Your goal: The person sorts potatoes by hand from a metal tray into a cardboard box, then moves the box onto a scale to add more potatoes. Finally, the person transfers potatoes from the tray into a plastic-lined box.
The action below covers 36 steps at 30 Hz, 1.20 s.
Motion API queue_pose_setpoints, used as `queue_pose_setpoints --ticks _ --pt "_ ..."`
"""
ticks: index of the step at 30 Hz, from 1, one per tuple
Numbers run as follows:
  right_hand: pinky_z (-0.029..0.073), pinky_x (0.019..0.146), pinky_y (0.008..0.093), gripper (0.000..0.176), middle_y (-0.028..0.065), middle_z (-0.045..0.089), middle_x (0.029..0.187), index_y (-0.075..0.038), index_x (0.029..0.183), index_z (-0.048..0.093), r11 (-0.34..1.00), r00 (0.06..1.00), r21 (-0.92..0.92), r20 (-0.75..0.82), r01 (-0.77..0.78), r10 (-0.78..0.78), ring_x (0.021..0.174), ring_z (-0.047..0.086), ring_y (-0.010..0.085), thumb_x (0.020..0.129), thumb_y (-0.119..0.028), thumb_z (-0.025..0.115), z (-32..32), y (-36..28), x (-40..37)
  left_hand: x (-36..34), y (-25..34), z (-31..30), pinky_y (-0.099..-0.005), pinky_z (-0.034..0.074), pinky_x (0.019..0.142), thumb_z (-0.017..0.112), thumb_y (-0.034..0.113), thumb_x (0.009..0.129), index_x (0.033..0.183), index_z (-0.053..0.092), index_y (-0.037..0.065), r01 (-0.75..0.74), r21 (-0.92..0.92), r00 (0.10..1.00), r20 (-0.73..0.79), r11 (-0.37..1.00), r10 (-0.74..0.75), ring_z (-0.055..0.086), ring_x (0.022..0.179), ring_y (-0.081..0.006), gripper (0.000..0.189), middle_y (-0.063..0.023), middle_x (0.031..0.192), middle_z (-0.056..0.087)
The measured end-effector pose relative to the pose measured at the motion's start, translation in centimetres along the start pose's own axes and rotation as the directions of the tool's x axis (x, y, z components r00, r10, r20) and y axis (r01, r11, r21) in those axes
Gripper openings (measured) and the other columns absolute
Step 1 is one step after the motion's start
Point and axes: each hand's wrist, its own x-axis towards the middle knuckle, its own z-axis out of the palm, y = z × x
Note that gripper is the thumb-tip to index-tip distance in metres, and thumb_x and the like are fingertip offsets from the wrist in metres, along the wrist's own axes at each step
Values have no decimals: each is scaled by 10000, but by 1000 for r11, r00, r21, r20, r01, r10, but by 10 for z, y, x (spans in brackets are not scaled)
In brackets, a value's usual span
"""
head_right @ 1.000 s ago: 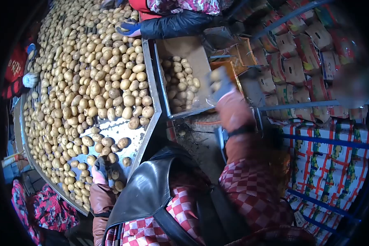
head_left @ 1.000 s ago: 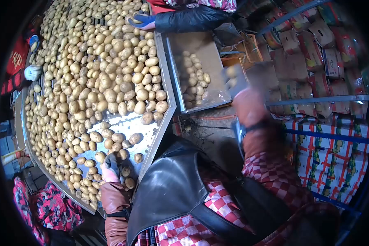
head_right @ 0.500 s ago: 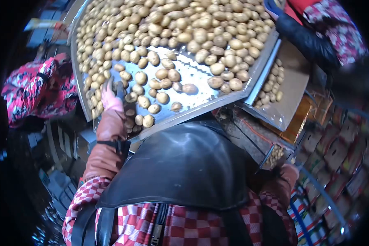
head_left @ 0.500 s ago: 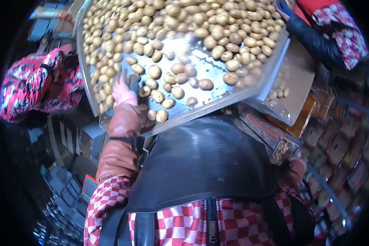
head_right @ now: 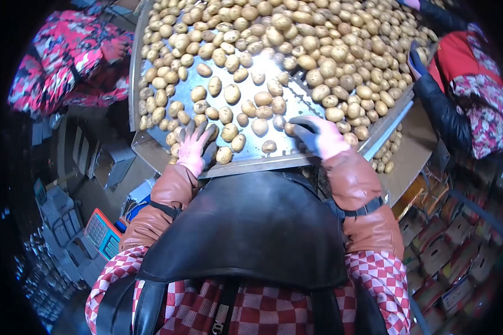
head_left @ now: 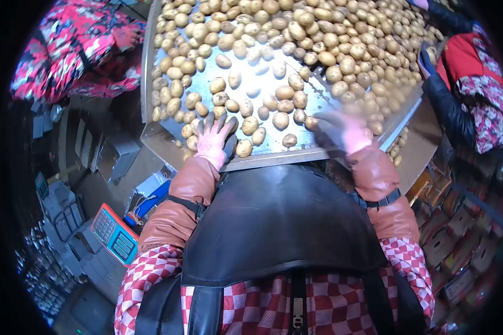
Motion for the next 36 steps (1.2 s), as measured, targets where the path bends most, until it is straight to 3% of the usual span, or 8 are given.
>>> queue_pose_setpoints --ticks 5,9,16,21,23,29,34,36 --pt "508 868 391 276 124 667 1099 -120 1187 646 552 785 -585 275 594 -554 1031 636 301 921 -142 575 71 -13 68 -14 0 2 -601 239 1099 627 277 861 1356 524 205 13 5 999 -39 1000 -13 309 1373 -403 511 -119 1376 491" --pt "495 908 449 352 140 537 1283 -166 1225 563 256 892 -856 448 449 -68 1113 607 309 884 -103 499 134 -40 99 -8 4 3 -624 207 1117 635 289 856 1336 533 204 78 -39 997 -12 996 -79 307 1368 -412 498 -122 1383 487" --pt "545 748 317 404 70 688 1026 -113 1242 621 935 966 -354 252 33 61 834 664 184 859 -223 693 89 -50 102 -29 -12 -8 -593 271 1096 671 337 836 1248 582 181 -123 -60 992 0 991 123 397 1332 -360 449 -122 1359 491" --pt "517 581 292 336 47 618 850 -99 1175 590 807 983 563 83 -180 161 700 596 169 917 -313 602 -13 1 98 -48 -17 -22 -498 330 1080 677 221 795 1186 623 175 326 -79 945 8 942 -327 506 1209 -318 398 -97 1265 573" --pt "532 619 312 371 74 645 887 -83 1249 572 971 979 -218 -196 -94 50 728 609 181 924 -261 586 -18 5 108 -40 -26 -24 -475 357 1053 615 99 764 1191 624 158 433 -99 901 36 896 -432 526 1172 -319 432 -92 1230 597" --pt "482 932 361 588 217 611 1209 -135 1470 392 650 963 -727 269 223 -30 1088 614 285 905 -85 548 82 -19 92 73 -109 -43 -440 388 1049 590 161 879 1210 637 160 475 -182 768 -393 861 -506 524 1214 -330 334 -140 1246 613" --pt "516 838 333 604 148 637 1199 -80 1446 433 903 813 -271 567 334 -131 979 628 214 866 -41 597 83 -7 106 165 -116 -90 -581 256 1130 631 570 841 1403 470 269 807 -174 550 -125 564 -826 278 1430 -366 658 -155 1554 284" --pt "512 808 262 505 107 638 1228 -32 1346 543 987 874 -71 458 -147 163 951 591 122 851 66 558 71 -25 104 164 -78 -96 -618 250 1118 679 505 816 1407 464 287 737 -152 663 -28 659 -748 213 1455 -378 665 -157 1559 271"
